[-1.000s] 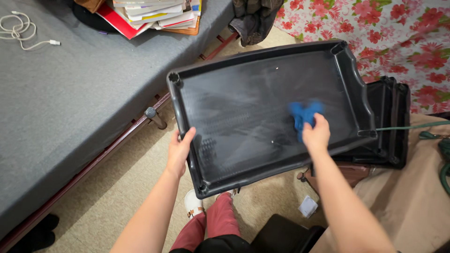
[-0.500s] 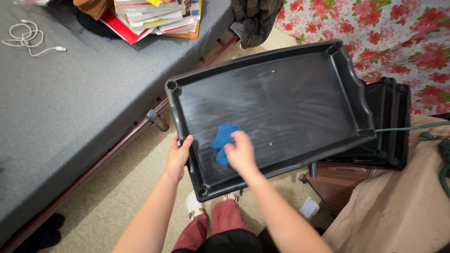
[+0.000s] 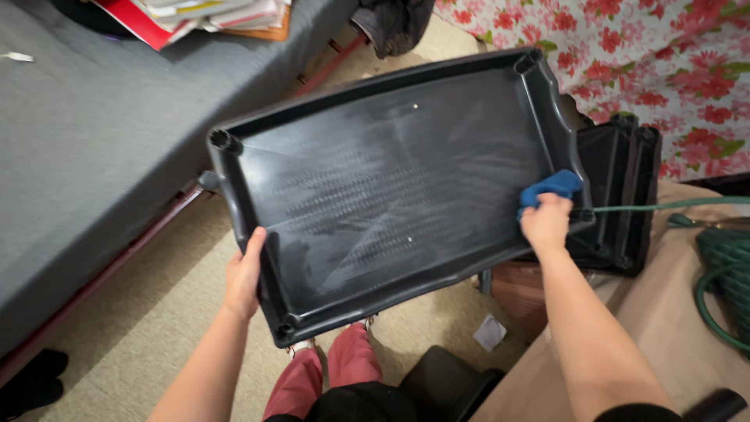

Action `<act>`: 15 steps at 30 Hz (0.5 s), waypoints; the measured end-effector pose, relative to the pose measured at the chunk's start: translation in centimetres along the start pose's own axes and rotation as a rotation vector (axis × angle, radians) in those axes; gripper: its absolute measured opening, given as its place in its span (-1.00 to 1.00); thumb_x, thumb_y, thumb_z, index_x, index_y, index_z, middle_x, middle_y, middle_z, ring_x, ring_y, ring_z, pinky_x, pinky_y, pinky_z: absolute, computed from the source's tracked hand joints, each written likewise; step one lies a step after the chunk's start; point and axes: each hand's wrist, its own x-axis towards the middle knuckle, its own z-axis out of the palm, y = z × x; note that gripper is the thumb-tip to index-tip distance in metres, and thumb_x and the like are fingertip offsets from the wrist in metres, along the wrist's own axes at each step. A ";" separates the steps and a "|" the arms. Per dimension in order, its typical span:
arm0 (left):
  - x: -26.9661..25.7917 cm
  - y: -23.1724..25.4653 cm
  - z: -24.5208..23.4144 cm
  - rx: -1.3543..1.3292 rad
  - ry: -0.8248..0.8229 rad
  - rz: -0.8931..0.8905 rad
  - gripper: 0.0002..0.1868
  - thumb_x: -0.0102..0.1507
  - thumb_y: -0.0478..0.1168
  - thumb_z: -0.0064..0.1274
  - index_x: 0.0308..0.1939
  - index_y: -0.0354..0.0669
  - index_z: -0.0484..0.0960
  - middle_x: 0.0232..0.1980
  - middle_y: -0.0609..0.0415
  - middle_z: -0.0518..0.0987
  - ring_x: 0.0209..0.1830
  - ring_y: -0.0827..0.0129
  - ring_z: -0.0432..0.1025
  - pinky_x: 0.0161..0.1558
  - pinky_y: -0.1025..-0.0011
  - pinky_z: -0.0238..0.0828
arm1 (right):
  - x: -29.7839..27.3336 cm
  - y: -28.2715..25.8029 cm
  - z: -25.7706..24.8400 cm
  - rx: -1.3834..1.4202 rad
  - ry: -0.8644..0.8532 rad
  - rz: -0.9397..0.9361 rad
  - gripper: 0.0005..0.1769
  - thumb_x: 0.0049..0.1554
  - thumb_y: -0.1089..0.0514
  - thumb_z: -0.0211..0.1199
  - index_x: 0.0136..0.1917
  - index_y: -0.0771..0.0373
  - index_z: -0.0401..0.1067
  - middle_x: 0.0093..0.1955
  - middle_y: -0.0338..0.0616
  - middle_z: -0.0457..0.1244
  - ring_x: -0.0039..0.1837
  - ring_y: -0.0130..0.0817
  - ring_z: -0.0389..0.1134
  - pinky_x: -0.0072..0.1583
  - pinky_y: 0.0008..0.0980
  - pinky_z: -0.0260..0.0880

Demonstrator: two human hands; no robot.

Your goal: The person wipes a black plastic tray with a blue cloth, then inserts black plastic legs into the tray's corner sockets to assemble a small table or stand. The person handles the tray and legs by hand, completing the assembly of one unit.

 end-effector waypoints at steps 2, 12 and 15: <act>0.3 -0.4 -0.1 -0.092 0.009 -0.058 -0.31 0.18 0.29 0.17 0.03 -0.27 0.64 -0.09 0.04 0.66 -0.17 0.35 0.54 -0.13 0.35 0.51 | -1.5 -0.4 0.4 -0.117 -0.077 0.030 -0.55 0.09 0.07 0.32 0.22 0.27 0.41 0.26 0.33 0.19 0.19 0.37 0.28 0.22 0.13 0.33; 0.9 -0.7 -0.4 -0.136 0.065 0.004 -0.33 0.17 0.29 0.23 -0.07 -0.30 0.66 -0.12 0.02 0.66 -0.21 0.34 0.55 -0.15 0.34 0.53 | -9.1 -17.0 -5.4 -0.243 -0.209 -0.086 -0.68 0.16 -0.03 0.22 0.00 0.27 0.40 -0.03 0.20 0.27 -0.10 0.10 0.41 -0.07 0.01 0.48; 0.4 -1.1 0.1 -0.187 0.045 -0.004 -0.33 0.16 0.28 0.23 -0.07 -0.31 0.66 -0.12 0.02 0.66 -0.21 0.33 0.56 -0.15 0.33 0.54 | -13.8 -25.2 -5.4 -0.124 -0.268 -0.275 -0.74 0.15 -0.01 0.21 -0.13 0.24 0.43 -0.09 0.00 0.29 -0.06 -0.01 0.39 -0.12 -0.10 0.49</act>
